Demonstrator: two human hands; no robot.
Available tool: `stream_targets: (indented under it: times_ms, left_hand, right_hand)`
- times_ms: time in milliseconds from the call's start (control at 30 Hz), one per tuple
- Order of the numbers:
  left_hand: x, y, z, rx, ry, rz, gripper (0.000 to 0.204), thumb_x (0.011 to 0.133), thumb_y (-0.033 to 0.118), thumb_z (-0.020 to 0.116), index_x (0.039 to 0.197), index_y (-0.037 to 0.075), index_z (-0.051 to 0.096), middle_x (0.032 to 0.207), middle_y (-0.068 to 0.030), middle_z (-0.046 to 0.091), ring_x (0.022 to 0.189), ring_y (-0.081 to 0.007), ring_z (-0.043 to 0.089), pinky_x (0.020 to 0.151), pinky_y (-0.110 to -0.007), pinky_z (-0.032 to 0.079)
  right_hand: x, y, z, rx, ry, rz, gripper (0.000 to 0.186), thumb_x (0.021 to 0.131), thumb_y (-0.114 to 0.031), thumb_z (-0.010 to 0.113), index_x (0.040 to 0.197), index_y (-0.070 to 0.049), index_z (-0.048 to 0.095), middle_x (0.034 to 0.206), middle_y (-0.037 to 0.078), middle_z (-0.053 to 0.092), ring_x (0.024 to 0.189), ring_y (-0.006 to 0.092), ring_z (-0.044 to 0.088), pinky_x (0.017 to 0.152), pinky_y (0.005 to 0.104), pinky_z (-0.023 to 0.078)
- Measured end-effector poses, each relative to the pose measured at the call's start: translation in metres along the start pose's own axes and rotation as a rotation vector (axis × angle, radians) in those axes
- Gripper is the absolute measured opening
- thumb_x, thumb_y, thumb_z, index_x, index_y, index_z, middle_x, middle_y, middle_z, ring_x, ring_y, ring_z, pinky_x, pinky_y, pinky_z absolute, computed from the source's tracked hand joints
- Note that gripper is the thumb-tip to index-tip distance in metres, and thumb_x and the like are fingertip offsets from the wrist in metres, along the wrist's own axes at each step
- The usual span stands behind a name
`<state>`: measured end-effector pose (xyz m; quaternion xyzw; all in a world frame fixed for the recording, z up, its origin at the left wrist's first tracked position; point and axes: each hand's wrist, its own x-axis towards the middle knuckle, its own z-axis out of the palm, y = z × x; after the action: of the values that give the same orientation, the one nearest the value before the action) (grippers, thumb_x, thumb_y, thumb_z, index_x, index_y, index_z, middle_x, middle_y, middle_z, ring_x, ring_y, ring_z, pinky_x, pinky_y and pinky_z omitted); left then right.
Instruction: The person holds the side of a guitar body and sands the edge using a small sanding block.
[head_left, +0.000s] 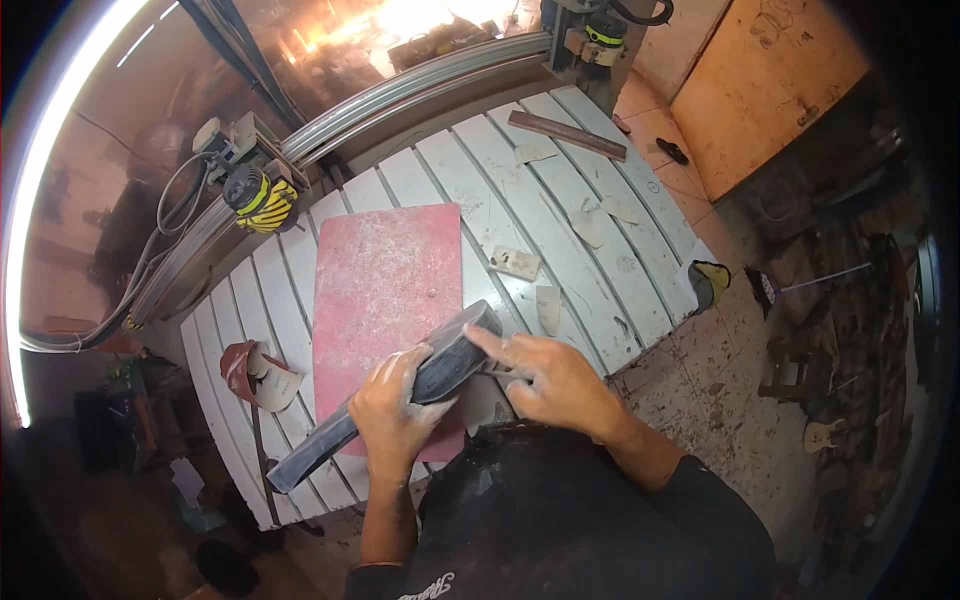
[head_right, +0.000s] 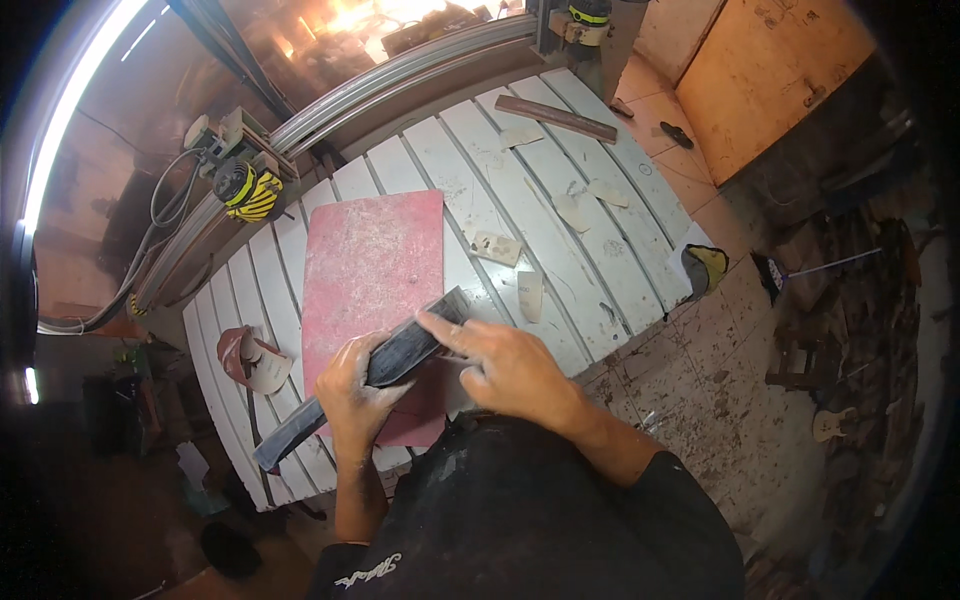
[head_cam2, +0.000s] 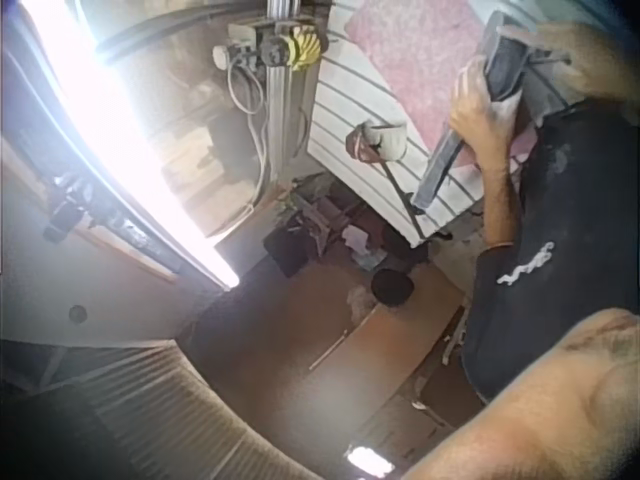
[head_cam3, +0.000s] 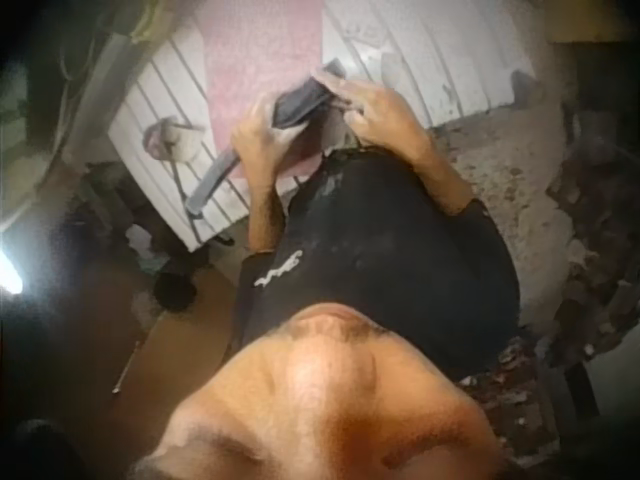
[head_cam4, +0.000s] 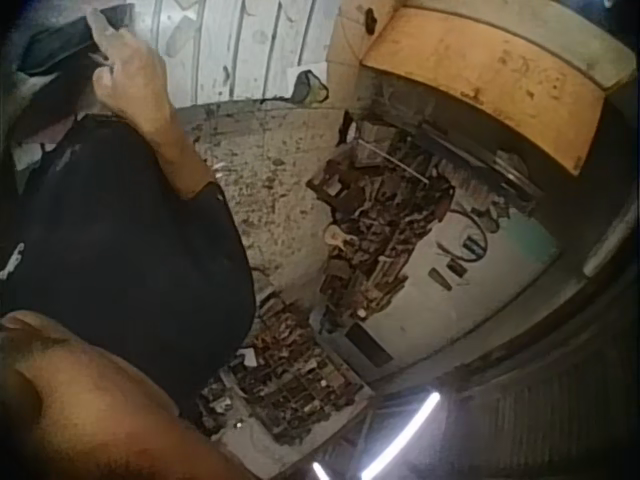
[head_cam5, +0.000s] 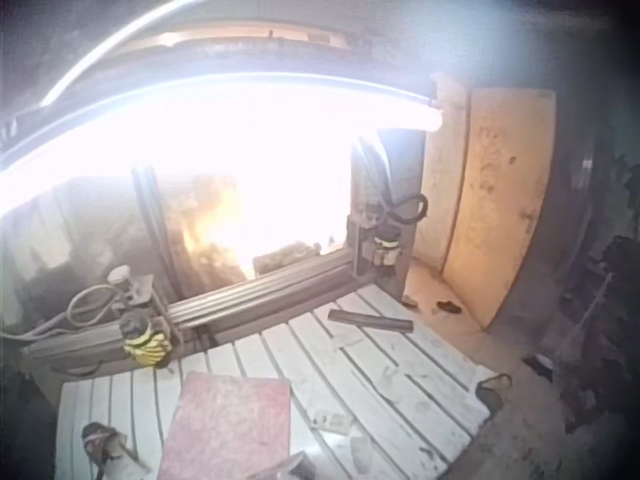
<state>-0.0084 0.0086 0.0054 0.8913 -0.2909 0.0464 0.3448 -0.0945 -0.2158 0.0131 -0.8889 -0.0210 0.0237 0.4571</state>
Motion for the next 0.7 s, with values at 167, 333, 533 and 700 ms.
stream_targets:
  times_ms: [167,333,533,700]
  left_hand:
    - [0.001,0.002,0.001,-0.020,-0.002,-0.009,0.053,0.061,0.014,0.094,0.110,0.006,0.076,0.104,-0.0129,0.079,0.094,-0.0332,0.077,0.082,-0.041,0.059]
    - [-0.001,0.001,0.002,-0.007,0.011,-0.003,0.052,0.061,0.013,0.094,0.109,0.005,0.076,0.101,-0.0132,0.078,0.093,-0.0327,0.077,0.082,-0.040,0.059]
    - [0.004,-0.002,0.002,0.023,-0.010,-0.025,0.054,0.061,0.015,0.094,0.111,0.006,0.075,0.102,-0.0133,0.078,0.093,-0.0333,0.076,0.082,-0.040,0.059]
    - [0.007,-0.002,0.003,0.024,0.016,-0.021,0.051,0.062,0.013,0.096,0.107,0.005,0.075,0.100,-0.0138,0.078,0.089,-0.0317,0.077,0.081,-0.039,0.059]
  right_hand:
    - [0.004,0.025,0.007,0.024,0.137,0.007,0.084,0.081,-0.001,0.060,0.162,-0.021,0.050,0.093,0.015,0.061,0.088,0.0377,0.065,0.082,0.0486,0.055]
    - [-0.001,-0.009,0.005,-0.014,-0.005,-0.087,0.083,0.081,-0.001,0.060,0.161,-0.022,0.051,0.092,0.015,0.059,0.087,0.0373,0.064,0.083,0.0467,0.056]
    - [0.009,0.043,0.014,0.148,0.073,0.077,0.081,0.083,-0.004,0.059,0.162,-0.017,0.049,0.112,0.021,0.068,0.105,0.0420,0.067,0.096,0.0470,0.055]
    - [0.000,0.091,0.032,0.138,0.033,0.222,0.071,0.084,-0.004,0.060,0.154,-0.009,0.057,0.118,0.021,0.068,0.112,0.0397,0.066,0.103,0.0441,0.051]
